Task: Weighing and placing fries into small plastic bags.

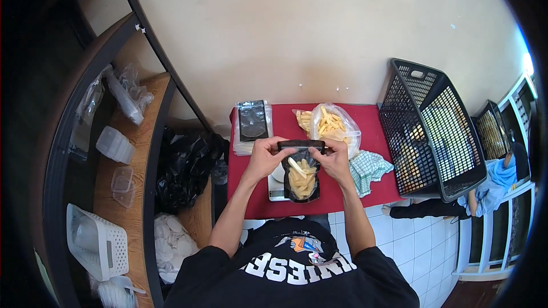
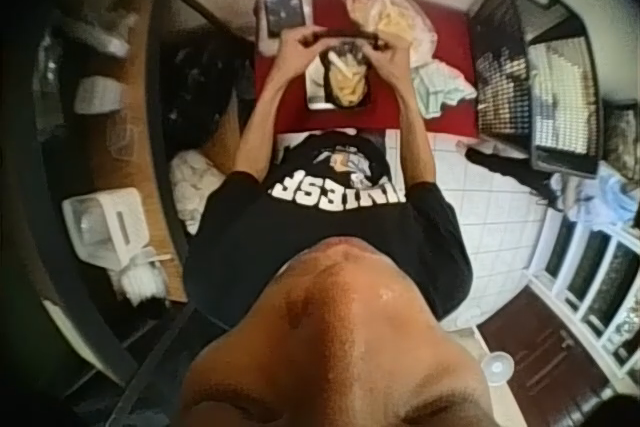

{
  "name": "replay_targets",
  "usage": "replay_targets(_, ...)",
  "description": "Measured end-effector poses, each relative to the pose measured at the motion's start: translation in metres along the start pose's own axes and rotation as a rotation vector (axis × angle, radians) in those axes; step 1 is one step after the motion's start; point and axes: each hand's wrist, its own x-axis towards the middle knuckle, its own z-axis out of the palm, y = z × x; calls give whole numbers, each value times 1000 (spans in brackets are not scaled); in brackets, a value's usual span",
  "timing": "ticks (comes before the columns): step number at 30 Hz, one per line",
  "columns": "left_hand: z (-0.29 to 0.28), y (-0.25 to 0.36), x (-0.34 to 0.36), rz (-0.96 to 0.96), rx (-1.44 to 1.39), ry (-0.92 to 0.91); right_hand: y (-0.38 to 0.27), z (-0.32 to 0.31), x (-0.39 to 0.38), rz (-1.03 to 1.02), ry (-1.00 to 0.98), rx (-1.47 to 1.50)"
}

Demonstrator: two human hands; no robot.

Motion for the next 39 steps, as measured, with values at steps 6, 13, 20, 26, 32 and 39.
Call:
replay_targets(6,15,8,-2,203,103,6,-11,8,-6,-86,-56,-68)
replay_targets(13,17,21,-11,14,10,73,-19,-2,-14,-178,-13,-225)
replay_targets(20,8,6,-19,101,-97,-7,2,-9,-22,-205,14,-227)
replay_targets(26,-7,-32,-21,-29,-125,-6,-30,-74,-12,-508,577,-198)
replay_targets(32,-47,-93,-43,-187,11,146,-124,-193,2,-879,1368,-644)
replay_targets(39,-55,-102,-38,-264,53,168,-80,-278,13,-249,1042,-866)
